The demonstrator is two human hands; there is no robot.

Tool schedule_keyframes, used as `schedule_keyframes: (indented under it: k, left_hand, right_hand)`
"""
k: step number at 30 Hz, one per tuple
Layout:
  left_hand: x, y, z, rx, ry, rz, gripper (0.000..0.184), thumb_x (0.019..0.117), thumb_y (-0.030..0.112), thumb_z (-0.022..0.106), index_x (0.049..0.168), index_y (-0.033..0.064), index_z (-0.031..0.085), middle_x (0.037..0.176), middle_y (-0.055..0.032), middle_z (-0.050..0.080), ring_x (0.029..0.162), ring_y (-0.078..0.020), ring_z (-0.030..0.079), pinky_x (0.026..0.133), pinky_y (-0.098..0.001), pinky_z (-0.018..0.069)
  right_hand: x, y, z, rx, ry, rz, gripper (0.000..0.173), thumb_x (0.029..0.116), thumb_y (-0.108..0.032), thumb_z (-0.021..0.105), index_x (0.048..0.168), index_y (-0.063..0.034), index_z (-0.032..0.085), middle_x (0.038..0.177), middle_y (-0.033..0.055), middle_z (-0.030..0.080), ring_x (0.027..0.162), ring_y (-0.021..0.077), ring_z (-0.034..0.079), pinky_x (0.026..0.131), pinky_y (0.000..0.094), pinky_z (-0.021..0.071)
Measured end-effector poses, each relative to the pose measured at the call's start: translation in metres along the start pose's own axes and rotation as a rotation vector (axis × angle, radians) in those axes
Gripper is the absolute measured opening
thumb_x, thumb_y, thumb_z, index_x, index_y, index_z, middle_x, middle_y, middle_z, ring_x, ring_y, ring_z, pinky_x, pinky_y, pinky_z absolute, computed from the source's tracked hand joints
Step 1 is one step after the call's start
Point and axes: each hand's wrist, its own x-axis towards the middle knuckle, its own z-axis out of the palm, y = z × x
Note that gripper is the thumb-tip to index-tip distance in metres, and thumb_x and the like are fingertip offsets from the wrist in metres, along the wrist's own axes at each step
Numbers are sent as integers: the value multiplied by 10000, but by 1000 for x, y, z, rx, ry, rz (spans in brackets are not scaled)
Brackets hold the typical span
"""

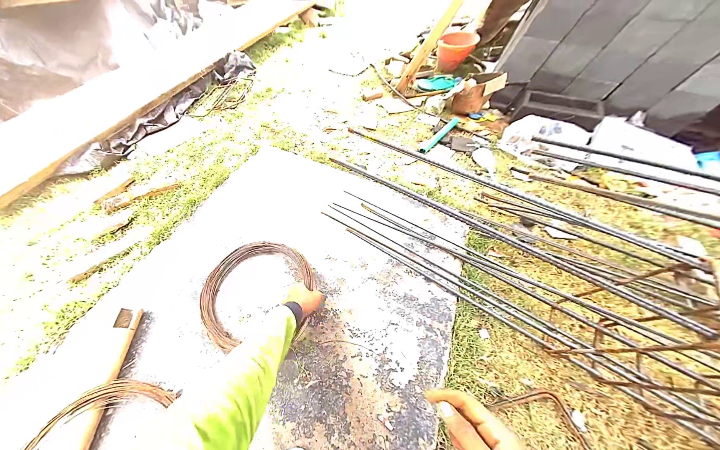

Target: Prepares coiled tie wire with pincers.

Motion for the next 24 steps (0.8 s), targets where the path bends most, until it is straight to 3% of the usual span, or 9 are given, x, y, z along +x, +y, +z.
schedule_keyframes:
  k: [4, 7, 9, 13, 16, 18, 20, 22, 24]
  left_hand:
    - [-26, -14, -20, -515, -275, -14, 374, 1043, 129, 490, 1410, 84, 431, 1141, -139, 722, 801, -223, 732, 695, -358, 604]
    - [-47, -25, -37, -662, -368, -42, 401, 1028, 110, 433, 1425, 151, 392, 1044, -140, 728, 519, -125, 568, 467, -239, 445]
    - [-56, -36, -45, -692, -424, -64, 335, 1074, 258, 365, 1382, 156, 450, 951, -110, 719, 456, -79, 483, 428, -206, 387]
    - [-73, -51, -52, -667, -476, -126, 790, 1033, 707, 150, 1259, 107, 611, 689, -42, 581, 423, -102, 438, 394, -231, 387]
    - [-79, -58, -53, -672, -508, -157, 866, 1015, 721, 47, 1133, 85, 621, 634, -24, 538, 410, -109, 430, 382, -243, 387]
    - [-78, -62, -52, -700, -520, -191, 789, 1053, 663, 93, 1133, 82, 620, 631, -24, 531, 402, -109, 420, 374, -243, 378]
    - [-73, -66, -51, -731, -557, -196, 673, 1083, 601, 165, 1224, 111, 605, 666, -30, 538, 411, -108, 426, 375, -239, 384]
    - [-69, -71, -49, -750, -607, -159, 558, 1096, 557, 213, 1344, 192, 554, 767, -56, 609, 436, -105, 456, 393, -234, 397]
    - [-64, -75, -45, -776, -633, -116, 495, 1110, 507, 235, 1414, 244, 523, 892, -89, 686, 450, -98, 487, 408, -223, 409]
  right_hand:
    - [32, -3, 9, -182, -93, 97, 339, 1043, -153, 497, 1323, -111, 683, 818, 46, 651, 629, 128, 533, 604, 342, 475]
    - [70, 7, 31, -280, -150, 136, 316, 1028, -224, 488, 1208, -168, 742, 848, 5, 673, 664, 113, 566, 632, 348, 484]
    - [92, 12, 51, -363, -205, 157, 332, 1034, -248, 474, 1225, -189, 739, 932, 16, 711, 769, 137, 634, 728, 391, 528]
    - [128, 28, 103, -380, -219, 160, 342, 1051, -268, 467, 1264, -172, 716, 1029, 53, 730, 894, 185, 683, 840, 442, 550]
    - [148, 27, 136, -145, -156, 160, 308, 1059, -182, 483, 1240, -100, 719, 1142, 79, 726, 1004, 167, 678, 909, 389, 536]
    - [159, 23, 151, 43, -150, 223, 279, 1065, -177, 504, 1207, -110, 734, 1073, 39, 719, 909, 112, 640, 799, 315, 511]
    - [169, 25, 160, 185, -193, 320, 266, 1059, -197, 517, 1186, -133, 742, 753, -31, 538, 548, 60, 413, 484, 238, 333]
    - [178, 31, 161, 266, -281, 412, 252, 1059, -211, 517, 1190, -142, 722, 631, -65, 383, 451, 54, 300, 411, 227, 256]
    - [183, 37, 158, 254, -338, 450, 253, 1060, -221, 513, 1204, -152, 710, 615, -72, 348, 438, 51, 278, 403, 223, 244]
